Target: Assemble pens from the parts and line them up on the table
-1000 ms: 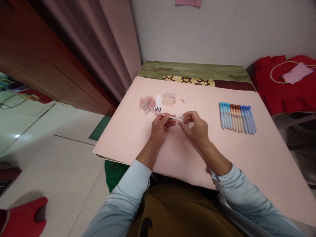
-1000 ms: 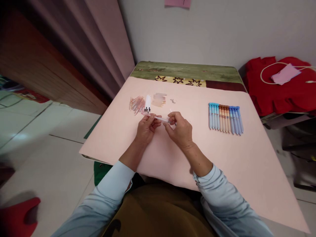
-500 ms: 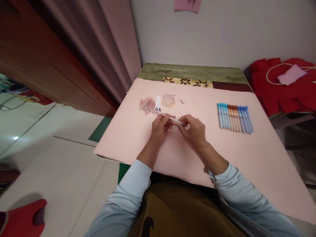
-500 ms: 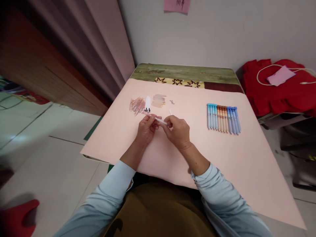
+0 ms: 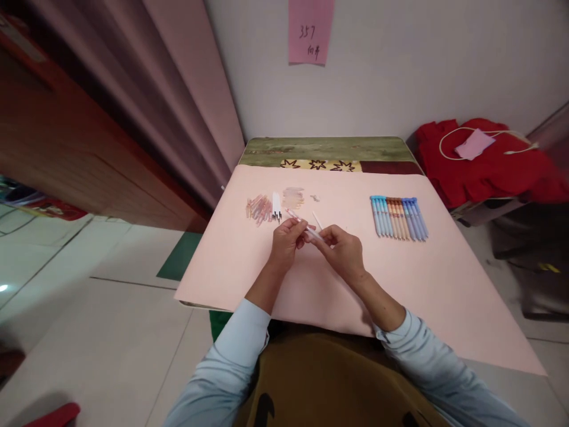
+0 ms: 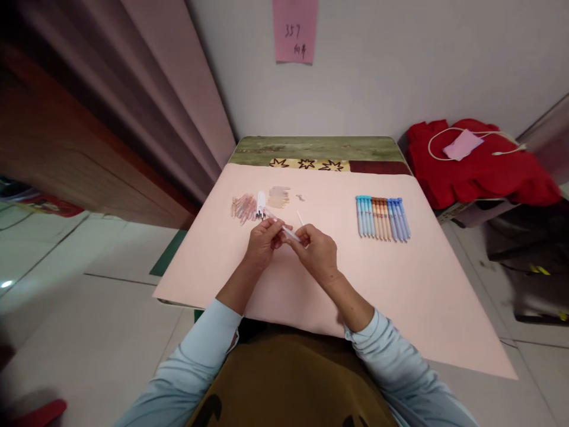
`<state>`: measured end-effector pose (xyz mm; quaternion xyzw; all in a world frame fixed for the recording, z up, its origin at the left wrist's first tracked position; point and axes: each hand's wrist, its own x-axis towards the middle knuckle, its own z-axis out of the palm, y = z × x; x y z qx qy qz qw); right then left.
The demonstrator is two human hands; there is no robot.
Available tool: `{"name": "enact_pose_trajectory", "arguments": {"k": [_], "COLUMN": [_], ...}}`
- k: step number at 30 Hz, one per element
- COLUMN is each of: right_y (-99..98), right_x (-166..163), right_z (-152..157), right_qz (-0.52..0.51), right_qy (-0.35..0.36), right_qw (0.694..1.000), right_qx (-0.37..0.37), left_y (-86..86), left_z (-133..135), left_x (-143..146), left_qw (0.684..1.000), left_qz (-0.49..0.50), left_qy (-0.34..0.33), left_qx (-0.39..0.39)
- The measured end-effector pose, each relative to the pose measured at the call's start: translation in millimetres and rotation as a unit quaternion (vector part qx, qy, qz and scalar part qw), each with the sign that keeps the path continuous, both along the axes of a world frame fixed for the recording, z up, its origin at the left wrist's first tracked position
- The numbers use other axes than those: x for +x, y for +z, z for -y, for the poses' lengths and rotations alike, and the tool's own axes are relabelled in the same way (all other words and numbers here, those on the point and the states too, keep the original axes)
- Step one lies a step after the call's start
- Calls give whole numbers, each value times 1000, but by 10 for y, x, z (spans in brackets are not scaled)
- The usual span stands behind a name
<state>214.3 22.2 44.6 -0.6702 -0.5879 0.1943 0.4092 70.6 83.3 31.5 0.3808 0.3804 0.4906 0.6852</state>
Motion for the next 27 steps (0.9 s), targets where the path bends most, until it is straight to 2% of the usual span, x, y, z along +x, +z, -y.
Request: {"name": "enact_pose_trajectory", "arguments": {"k": [2,4,6,8,9,10,11,12,14,16,18,21,24,27], "right_y": [21,54,87,105,105,98,87,75,57,56,67,61,-19,-147], "right_x": [-9,-27,-55,-82,-92,-95,-92,-82,-44,4,43,65,56,58], "right_z": [9,8,11,30,44,60,76,91,116,132,143,156,172,195], "right_qz": [-29,-126,-284,-411,-439,-440,-415,-367,-234,-119,-71,-78,-136,-232], "right_qy": [-4,22,79,136,155,168,172,163,113,53,19,-8,-30,-19], "right_qw": [1000,990,947,879,856,851,866,894,956,987,994,993,987,966], "right_qx": [-11,-53,-129,-202,-224,-231,-221,-198,-137,-94,-84,-86,-86,-114], "left_y": [55,99,126,134,131,125,118,110,100,106,129,169,171,108], "left_z": [-16,-24,-13,17,35,52,68,80,98,117,141,180,208,235], "left_x": [21,27,14,-17,-36,-55,-70,-79,-71,-27,38,123,152,160], "left_qw": [1000,999,998,996,996,997,997,998,998,995,994,993,991,989], "left_qz": [-9,0,25,46,47,38,21,-3,-49,-84,-104,-114,-120,-126], "left_qy": [-16,-40,-62,-73,-74,-73,-68,-63,-50,-41,-40,-41,-55,-72], "left_qx": [1,6,14,17,14,11,10,6,-4,-14,-19,-16,-2,10]}}
